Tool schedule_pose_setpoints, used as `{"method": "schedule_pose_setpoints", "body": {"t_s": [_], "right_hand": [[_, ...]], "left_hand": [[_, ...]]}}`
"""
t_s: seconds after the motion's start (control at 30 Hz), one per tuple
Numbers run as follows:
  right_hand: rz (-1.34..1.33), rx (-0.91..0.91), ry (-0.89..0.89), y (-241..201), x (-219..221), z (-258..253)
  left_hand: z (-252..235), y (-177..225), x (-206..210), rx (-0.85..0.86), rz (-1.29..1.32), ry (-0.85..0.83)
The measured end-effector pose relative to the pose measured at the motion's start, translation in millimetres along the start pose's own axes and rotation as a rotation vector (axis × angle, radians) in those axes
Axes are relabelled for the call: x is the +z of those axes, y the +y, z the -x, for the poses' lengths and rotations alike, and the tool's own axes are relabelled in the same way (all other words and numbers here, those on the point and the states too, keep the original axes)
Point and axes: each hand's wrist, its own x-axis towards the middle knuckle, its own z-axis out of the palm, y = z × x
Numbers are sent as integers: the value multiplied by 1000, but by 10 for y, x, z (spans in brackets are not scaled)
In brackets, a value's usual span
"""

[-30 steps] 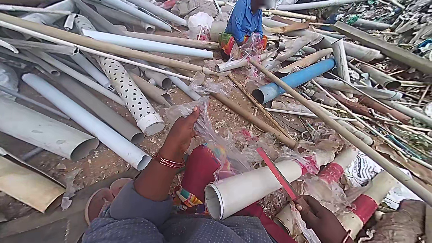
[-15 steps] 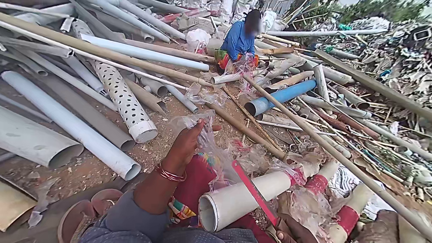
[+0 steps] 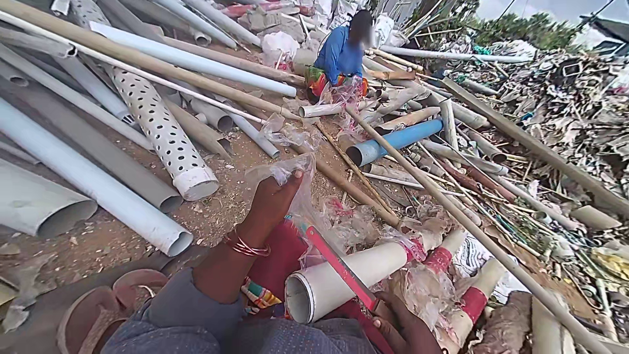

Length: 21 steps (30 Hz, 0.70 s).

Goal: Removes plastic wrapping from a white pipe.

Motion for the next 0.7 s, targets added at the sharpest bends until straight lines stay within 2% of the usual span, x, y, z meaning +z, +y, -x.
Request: {"method": "schedule_pose_setpoints", "body": {"t_s": [0.3,0.47,0.7], "right_hand": [[70,49,-27,-253,-48,72],[111,112,-15,-462,35,-78],[116,219,-145,-732,68,-309]], "left_hand": [[82,-3,-5,157,22,-2],[141,7,-10,317,50,-31],[255,-126,134,463,-90,-36]]}}
